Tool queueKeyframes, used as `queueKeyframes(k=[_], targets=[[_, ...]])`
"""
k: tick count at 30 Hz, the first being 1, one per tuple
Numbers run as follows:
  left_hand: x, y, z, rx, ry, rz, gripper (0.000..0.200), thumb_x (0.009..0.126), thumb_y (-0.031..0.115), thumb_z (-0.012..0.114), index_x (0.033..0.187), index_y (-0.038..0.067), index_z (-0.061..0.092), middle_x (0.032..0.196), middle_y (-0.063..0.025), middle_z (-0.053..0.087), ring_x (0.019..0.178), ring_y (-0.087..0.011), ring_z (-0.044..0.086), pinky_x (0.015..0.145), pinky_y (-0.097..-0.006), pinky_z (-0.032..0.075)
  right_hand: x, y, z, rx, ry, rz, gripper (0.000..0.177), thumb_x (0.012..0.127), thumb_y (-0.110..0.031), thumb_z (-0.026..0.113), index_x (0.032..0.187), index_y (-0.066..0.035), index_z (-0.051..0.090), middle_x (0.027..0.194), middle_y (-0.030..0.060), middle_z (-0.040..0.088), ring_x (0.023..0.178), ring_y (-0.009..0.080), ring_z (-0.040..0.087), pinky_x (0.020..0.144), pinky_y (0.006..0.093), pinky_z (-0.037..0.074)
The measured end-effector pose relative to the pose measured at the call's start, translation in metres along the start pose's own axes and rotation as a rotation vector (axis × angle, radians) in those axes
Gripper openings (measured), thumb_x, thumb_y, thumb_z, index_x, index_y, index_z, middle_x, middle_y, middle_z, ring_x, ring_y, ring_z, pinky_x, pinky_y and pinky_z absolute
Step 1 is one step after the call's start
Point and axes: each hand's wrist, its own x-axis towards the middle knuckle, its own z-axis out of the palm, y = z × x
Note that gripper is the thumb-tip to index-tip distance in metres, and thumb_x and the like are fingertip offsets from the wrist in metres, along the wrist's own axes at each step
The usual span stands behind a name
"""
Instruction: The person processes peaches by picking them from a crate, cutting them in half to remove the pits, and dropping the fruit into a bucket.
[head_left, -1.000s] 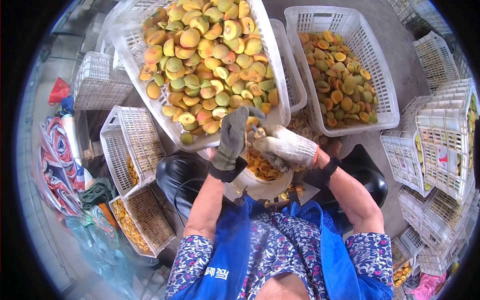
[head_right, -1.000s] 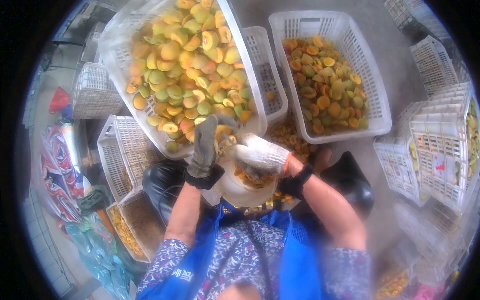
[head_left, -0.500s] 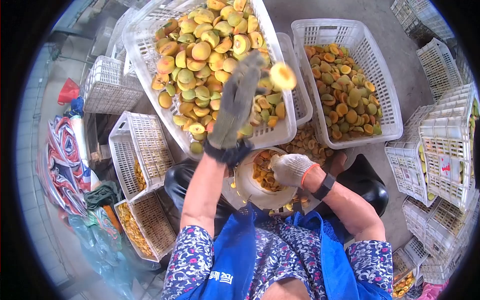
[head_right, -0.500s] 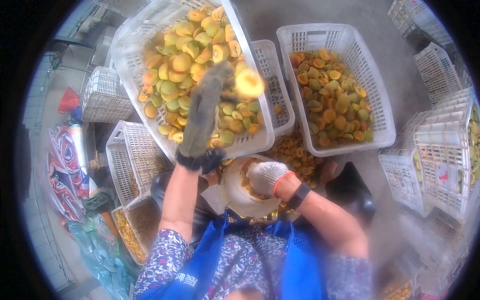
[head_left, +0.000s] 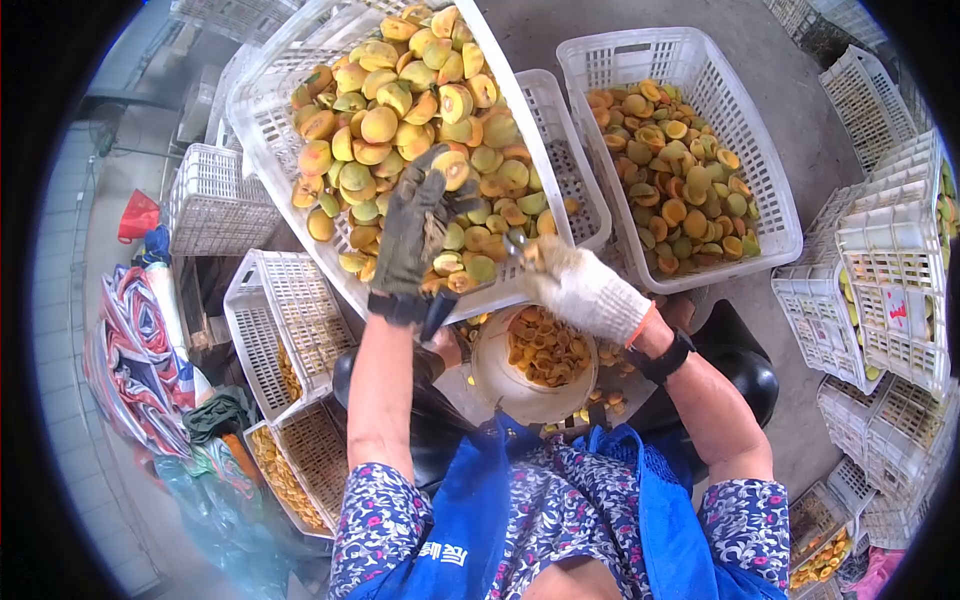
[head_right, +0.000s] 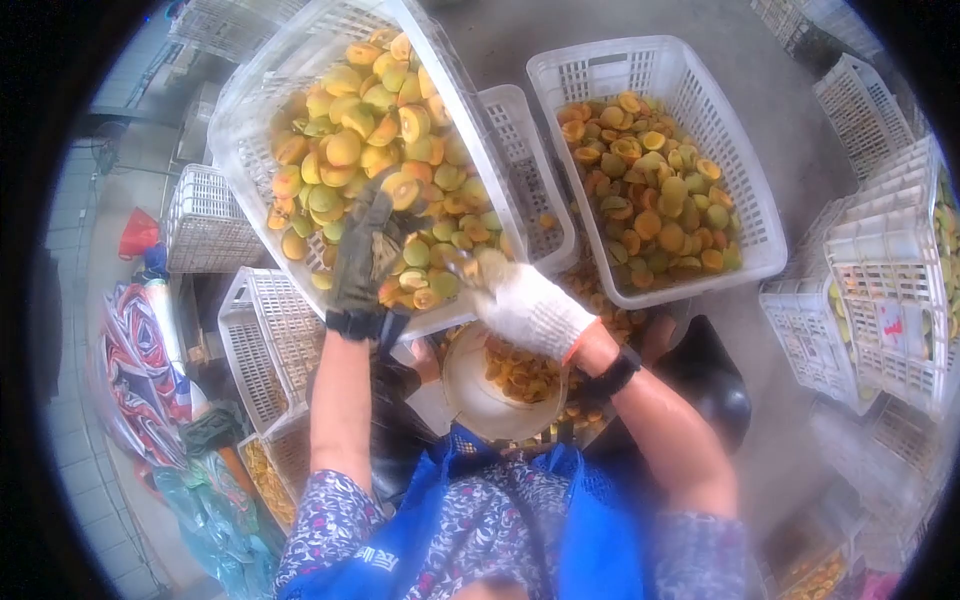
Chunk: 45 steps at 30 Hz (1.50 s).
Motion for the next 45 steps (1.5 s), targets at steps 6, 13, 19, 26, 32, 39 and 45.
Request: queueKeyframes(k=[6, 13, 19, 26, 32, 39, 45], targets=[[-0.052, -0.015, 0.036, -0.290, -0.079, 0.027, 0.050, 0.091, 0.029, 0.066, 0.130, 0.002, 0.048, 0.118, -0.0109, 0.061, 0.107, -0.0214, 0.061, 0.089, -0.0322, 0.053, 0.009, -0.025, -0.001, 0.286, 0.098, 0.334, 0.027, 0.089, -0.020, 0.060, 0.108, -0.001, 0.055, 0.083, 0.0158, 0.064, 0.076, 0.0316, 0.064, 0.069, 0.0372, 0.050], [-0.066, -0.026, 0.059, -0.384, -0.016, 0.095, 0.051, 0.088, 0.023, 0.070, 0.131, 0.003, 0.049, 0.126, -0.0100, 0.058, 0.110, -0.0178, 0.059, 0.094, -0.0294, 0.048, -0.007, -0.018, 0.005, -0.498, 0.136, -0.173, 0.027, 0.085, -0.010, 0.062, 0.109, 0.002, 0.059, 0.109, 0.0209, 0.060, 0.092, 0.0387, 0.061, 0.078, 0.0418, 0.051], [-0.073, -0.039, 0.067, -0.309, 0.053, 0.137, 0.054, 0.088, 0.020, 0.070, 0.133, -0.001, 0.048, 0.127, -0.0110, 0.058, 0.113, -0.0186, 0.056, 0.097, -0.0308, 0.047, -0.011, -0.022, 0.015, -0.508, 0.221, -0.132, 0.025, 0.082, -0.009, 0.057, 0.105, 0.001, 0.060, 0.105, 0.0227, 0.059, 0.087, 0.0315, 0.061, 0.068, 0.0366, 0.052], [-0.071, -0.041, 0.067, -0.298, 0.029, 0.097, 0.053, 0.090, 0.021, 0.067, 0.133, -0.003, 0.047, 0.126, -0.0122, 0.058, 0.114, -0.0194, 0.056, 0.099, -0.0326, 0.046, -0.013, -0.011, 0.022, -0.476, 0.107, -0.134, 0.022, 0.082, -0.009, 0.057, 0.102, 0.000, 0.061, 0.099, 0.0200, 0.060, 0.088, 0.0308, 0.061, 0.069, 0.0367, 0.052], [-0.074, -0.034, 0.070, -0.352, 0.032, 0.061, 0.048, 0.097, 0.032, 0.058, 0.131, -0.001, 0.049, 0.121, -0.0108, 0.059, 0.111, -0.0187, 0.057, 0.097, -0.0327, 0.048, -0.014, -0.007, 0.030, -0.325, 0.169, -0.094, 0.019, 0.082, -0.006, 0.058, 0.099, 0.002, 0.061, 0.095, 0.0217, 0.059, 0.082, 0.0342, 0.062, 0.066, 0.0405, 0.053], [-0.067, -0.029, 0.072, -0.352, 0.178, -0.051, 0.045, 0.101, 0.047, 0.041, 0.093, 0.005, 0.056, 0.087, -0.0076, 0.059, 0.087, -0.0195, 0.061, 0.079, -0.0349, 0.053, -0.017, -0.009, 0.034, -0.290, -0.004, -0.150, 0.015, 0.084, -0.007, 0.056, 0.094, 0.003, 0.059, 0.090, 0.0207, 0.057, 0.080, 0.0354, 0.062, 0.069, 0.0438, 0.052], [-0.066, -0.045, 0.070, -0.382, 0.055, -0.034, 0.043, 0.101, 0.044, 0.043, 0.081, 0.008, 0.052, 0.076, -0.0053, 0.055, 0.072, -0.0198, 0.057, 0.083, -0.0432, 0.052, -0.018, -0.008, 0.032, 0.063, -0.101, -0.021, 0.019, 0.089, -0.015, 0.053, 0.095, 0.003, 0.059, 0.086, 0.0189, 0.060, 0.073, 0.0327, 0.061, 0.066, 0.0421, 0.050]])
